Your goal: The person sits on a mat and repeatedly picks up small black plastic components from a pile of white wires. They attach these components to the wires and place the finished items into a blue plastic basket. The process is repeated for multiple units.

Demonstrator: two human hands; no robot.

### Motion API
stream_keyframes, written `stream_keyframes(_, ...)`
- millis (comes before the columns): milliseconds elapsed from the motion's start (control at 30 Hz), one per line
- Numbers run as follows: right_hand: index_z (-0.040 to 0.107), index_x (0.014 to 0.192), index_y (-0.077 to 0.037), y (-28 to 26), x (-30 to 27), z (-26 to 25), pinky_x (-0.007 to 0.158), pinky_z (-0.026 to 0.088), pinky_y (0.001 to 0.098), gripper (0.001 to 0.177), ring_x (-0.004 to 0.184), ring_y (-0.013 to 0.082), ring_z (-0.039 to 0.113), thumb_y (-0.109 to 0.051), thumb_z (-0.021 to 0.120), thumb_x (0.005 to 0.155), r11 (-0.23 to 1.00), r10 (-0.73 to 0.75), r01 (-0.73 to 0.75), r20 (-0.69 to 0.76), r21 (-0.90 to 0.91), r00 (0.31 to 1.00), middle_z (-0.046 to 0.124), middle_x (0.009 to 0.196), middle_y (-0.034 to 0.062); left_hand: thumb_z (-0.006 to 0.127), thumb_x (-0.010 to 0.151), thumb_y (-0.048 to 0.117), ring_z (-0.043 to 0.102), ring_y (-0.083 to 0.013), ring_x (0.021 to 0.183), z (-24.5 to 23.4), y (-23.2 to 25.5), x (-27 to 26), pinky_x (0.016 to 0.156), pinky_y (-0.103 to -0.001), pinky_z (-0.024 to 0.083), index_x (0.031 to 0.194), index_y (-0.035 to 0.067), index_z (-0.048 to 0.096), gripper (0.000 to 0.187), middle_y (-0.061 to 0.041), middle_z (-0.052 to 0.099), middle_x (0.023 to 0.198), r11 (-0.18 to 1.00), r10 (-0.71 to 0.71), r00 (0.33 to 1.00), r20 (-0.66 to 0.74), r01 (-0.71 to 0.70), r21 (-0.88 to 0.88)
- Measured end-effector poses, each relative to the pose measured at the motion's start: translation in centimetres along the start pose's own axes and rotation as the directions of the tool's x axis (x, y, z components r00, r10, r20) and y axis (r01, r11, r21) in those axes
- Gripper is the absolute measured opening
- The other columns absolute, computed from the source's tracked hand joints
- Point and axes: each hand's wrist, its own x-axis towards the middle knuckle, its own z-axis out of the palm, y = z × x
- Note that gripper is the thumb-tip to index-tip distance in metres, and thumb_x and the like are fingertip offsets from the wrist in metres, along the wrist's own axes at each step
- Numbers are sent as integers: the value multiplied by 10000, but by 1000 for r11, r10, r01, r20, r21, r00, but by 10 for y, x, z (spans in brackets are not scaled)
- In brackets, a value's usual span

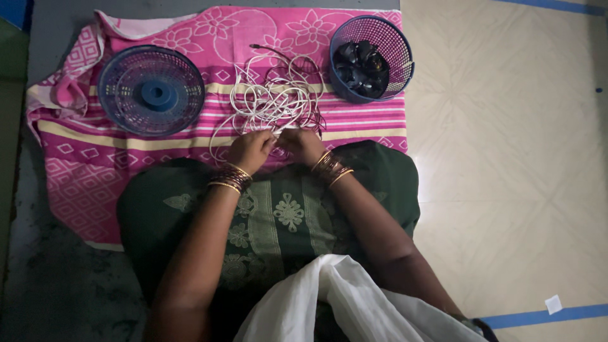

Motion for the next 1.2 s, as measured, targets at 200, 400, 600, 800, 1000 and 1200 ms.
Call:
stream_keyframes(200,707,993,-55,27,9,-1,683,536,337,251,750,169,695,-300,655,978,767,312,-267,24,583,950,745,853,73,582,1051,306,646,-164,666,17,-35,13,577,-302,509,980,155,686,196,-21,704,842,908,-365,924,-118,324,-265)
stream_keyframes(400,718,1015,-28,19,7,-28,713,547,309,272,791,141,700,-293,657,1004,938,185,-127,-153,323,971,738,866,69,552,1077,376,553,-86,594,-7,-55,7,524,-223,420,970,142,687,291,24,615,728,777,-588,755,-289,429,-461)
stream_keyframes(600,732,999,-20,13,3,-47,657,512,333,264,728,166,647,-279,681,996,922,273,-182,-240,340,932,713,800,87,639,1035,335,549,-78,581,-9,-116,8,504,-213,450,968,42,654,301,-39,678,828,444,-818,453,-353,110,-889)
stream_keyframes(800,697,982,-25,3,0,-42,656,517,360,247,705,222,675,-270,677,998,983,159,-123,-295,135,942,702,804,126,539,1065,424,651,-154,876,-16,-89,5,740,-331,549,1167,92,640,361,-75,712,1082,577,-802,495,-333,501,-645)
stream_keyframes(1000,719,983,-69,4,2,-26,663,543,379,201,728,265,714,-266,685,968,990,138,-126,-254,64,957,735,844,117,624,1034,421,592,-325,1241,-4,-38,13,1032,-419,473,1401,46,549,530,-200,629,1353,957,-88,804,-588,231,173)
stream_keyframes(1200,700,1030,-80,2,2,-5,690,554,412,168,770,298,715,-218,683,936,997,-47,41,-97,-68,994,732,876,119,640,997,247,643,-251,1061,37,-19,5,940,-386,538,1396,155,624,410,-85,703,1191,976,75,995,-61,-86,-201)
